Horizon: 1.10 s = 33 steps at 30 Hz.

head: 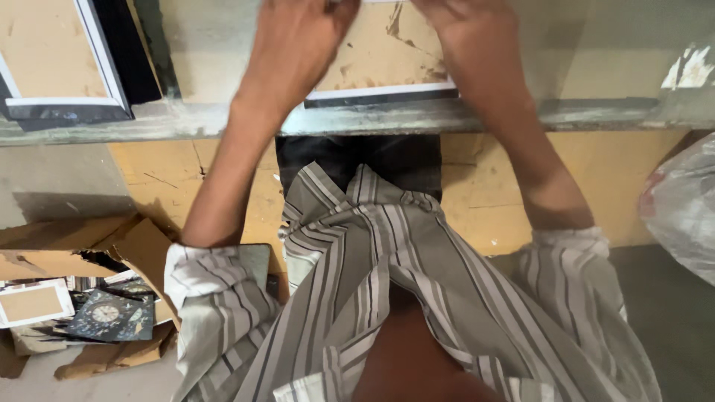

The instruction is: The person sits on the floor and assembles small photo frames by hand. They pick up a frame, place a backing card inside, and press the edges to secure it. The person repeats this process for several frames, stacking the completed ones on the table.

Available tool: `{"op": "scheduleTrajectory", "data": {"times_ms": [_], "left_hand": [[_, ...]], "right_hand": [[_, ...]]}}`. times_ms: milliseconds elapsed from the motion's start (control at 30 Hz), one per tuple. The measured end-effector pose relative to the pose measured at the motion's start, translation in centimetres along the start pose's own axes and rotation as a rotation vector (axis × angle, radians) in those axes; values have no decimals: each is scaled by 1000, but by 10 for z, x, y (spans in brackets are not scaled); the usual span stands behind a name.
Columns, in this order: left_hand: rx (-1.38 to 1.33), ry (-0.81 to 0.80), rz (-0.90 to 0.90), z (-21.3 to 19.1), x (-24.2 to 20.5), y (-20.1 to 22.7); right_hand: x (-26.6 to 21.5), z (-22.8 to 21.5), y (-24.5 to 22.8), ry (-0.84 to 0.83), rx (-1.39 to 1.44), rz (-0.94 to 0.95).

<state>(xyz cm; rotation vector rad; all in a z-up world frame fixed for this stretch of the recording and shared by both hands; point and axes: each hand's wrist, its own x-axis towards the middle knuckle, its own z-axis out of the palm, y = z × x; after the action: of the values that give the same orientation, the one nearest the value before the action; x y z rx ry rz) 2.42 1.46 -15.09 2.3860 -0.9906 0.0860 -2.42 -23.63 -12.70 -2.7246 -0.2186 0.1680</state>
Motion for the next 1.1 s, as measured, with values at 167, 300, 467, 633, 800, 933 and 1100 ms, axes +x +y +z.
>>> {"op": "scheduleTrajectory", "data": {"times_ms": [167,300,467,633,800,933,1100], "left_hand": [[159,74,21,12,-29,10],[159,-3,-9,31,-46,20],[66,45,-84,50,-50,22],[38,81,-103,45,-53,29],[21,88,-136,47,-50,30],[63,138,-128,52,-62,35],[69,-99,-315,55,-41,59]], "right_hand": [[-15,19,13,250,-246,-400],[-16,18,10,150,-168,-365],[-9,17,1,173,-164,-528],[-24,31,-12,-22,-32,-361],[-21,37,-6,-53,-70,-456],[-37,36,6,-132,-238,-214],[-47,11,32,1,-347,-160]]}}
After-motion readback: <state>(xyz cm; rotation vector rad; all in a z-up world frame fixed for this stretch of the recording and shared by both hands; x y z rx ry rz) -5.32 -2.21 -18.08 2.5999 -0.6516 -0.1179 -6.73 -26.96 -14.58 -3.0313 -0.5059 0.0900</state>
